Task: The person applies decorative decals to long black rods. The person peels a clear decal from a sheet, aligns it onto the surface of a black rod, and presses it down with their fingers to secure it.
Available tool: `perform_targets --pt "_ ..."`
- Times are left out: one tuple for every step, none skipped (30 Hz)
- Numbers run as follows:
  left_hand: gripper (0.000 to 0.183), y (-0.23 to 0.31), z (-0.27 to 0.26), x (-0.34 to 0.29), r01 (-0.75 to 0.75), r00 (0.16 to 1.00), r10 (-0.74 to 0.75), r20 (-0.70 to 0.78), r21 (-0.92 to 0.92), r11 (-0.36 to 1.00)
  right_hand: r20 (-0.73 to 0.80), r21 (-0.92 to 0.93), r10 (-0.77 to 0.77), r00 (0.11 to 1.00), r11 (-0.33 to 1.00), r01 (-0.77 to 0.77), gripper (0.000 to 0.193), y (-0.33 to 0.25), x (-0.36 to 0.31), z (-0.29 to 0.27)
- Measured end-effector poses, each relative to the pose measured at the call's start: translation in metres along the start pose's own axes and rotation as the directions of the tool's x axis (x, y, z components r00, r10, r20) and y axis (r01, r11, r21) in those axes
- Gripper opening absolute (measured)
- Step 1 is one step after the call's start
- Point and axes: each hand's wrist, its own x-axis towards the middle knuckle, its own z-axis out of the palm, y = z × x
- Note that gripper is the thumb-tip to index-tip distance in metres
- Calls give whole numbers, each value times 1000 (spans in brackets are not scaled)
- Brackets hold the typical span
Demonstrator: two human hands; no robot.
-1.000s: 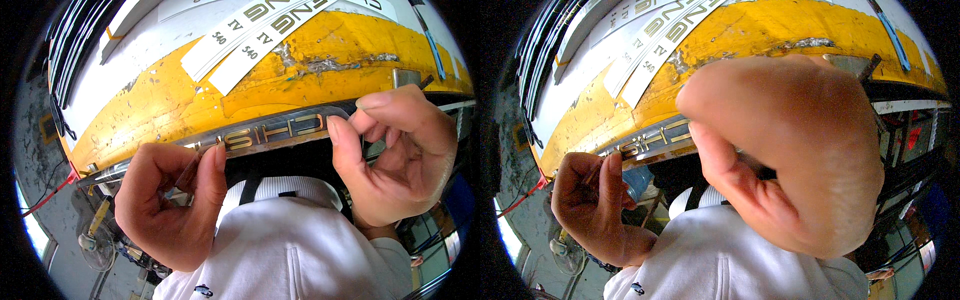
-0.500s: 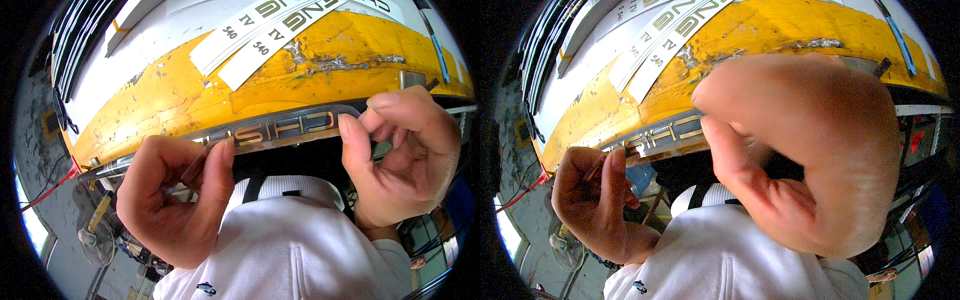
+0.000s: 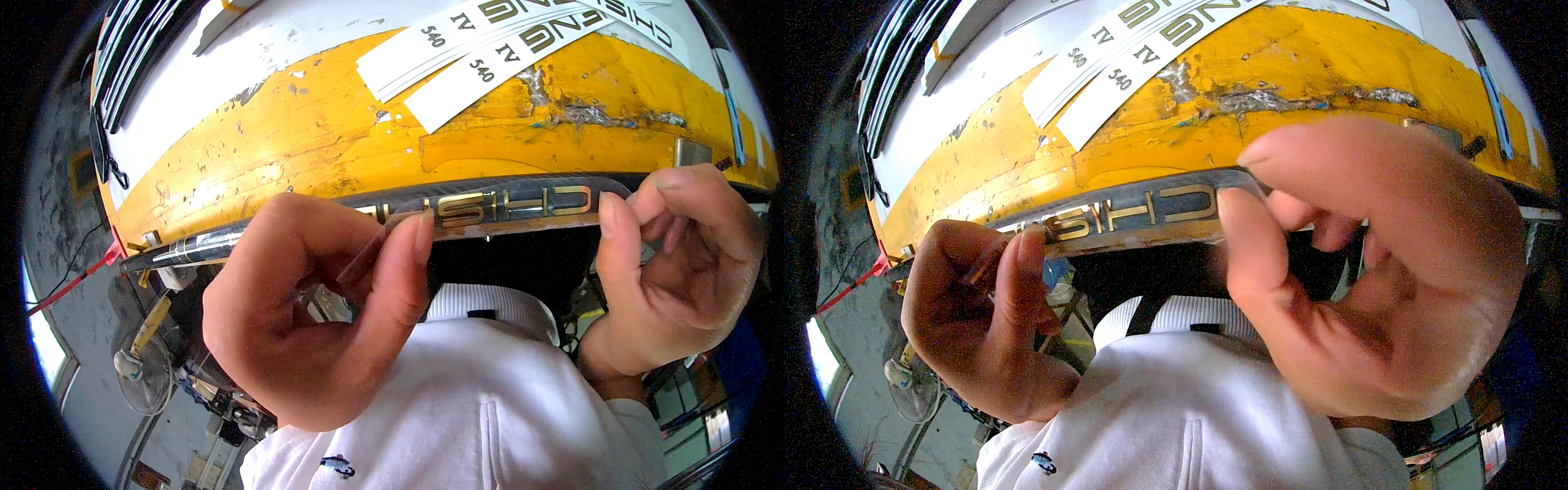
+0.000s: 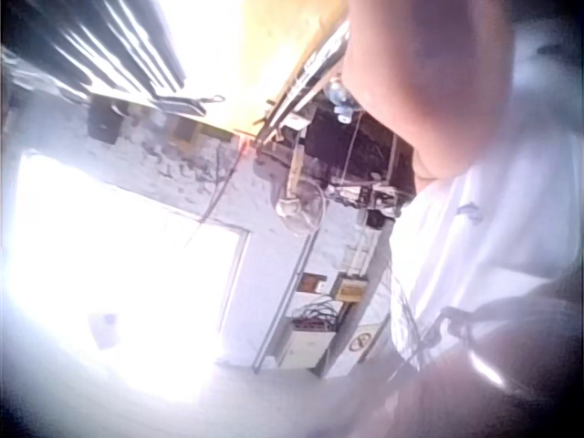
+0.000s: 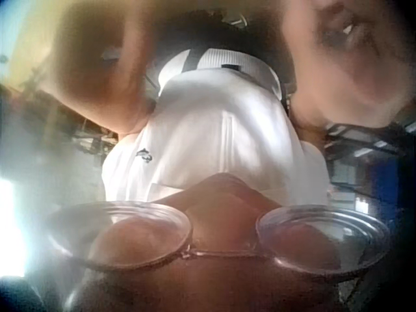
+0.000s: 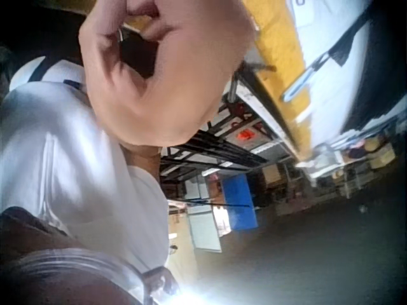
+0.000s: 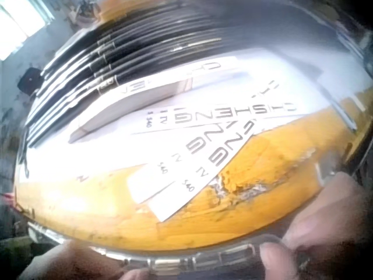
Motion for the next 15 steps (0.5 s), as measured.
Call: perform_targets --pt "23 -1 0 1 -11 1000 11 2 -7 1000 100 6 -51 994 999 51 49 3 5 -7" --pt "23 -1 -1 1 -17 1000 17 5 -14 1000 153 16 -77 985 997 75 49 5 5 -8" --pt "23 -2 -1 1 -24 1000 24 7 -20 1000 206 29 -102 973 995 98 48 7 7 -13" --pt "23 -2 -1 1 -25 1000 26 11 -25 999 213 42 -101 972 995 94 48 8 7 -13" --pt "23 -2 0 1 -31 999 31 10 -7 999 204 55 -103 973 994 94 48 10 6 -14" --pt "23 -2 0 1 -30 1000 30 7 -35 999 196 68 -105 975 993 93 47 11 6 -15" --pt "23 -2 0 1 -31 1000 31 1 -42 999 175 81 -109 979 992 96 47 11 4 -14" --pt "23 -2 1 1 -27 1000 27 -6 -30 999 226 70 -112 968 993 99 47 11 5 -16" --pt "23 -2 1 0 -35 999 35 -9 -55 998 198 77 -119 973 991 105 46 11 4 -15" --pt "23 -2 1 0 -38 999 37 -13 -62 997 244 61 -123 962 992 112 46 11 6 -18" --pt "23 -2 1 1 -35 999 35 -10 -70 997 259 60 -125 958 992 113 46 11 6 -18" --pt "23 -2 0 1 -33 999 32 -8 -78 996 275 60 -127 953 992 115 45 10 7 -20" --pt "23 -2 -1 1 -25 1000 25 1 -87 996 261 75 -128 957 991 112 45 11 7 -19" --pt "23 -2 -1 1 -27 1000 28 11 -71 997 281 70 -120 952 992 104 45 11 8 -20" --pt "23 -2 -1 1 -18 1000 20 16 -81 997 257 81 -130 958 990 113 45 11 8 -20"
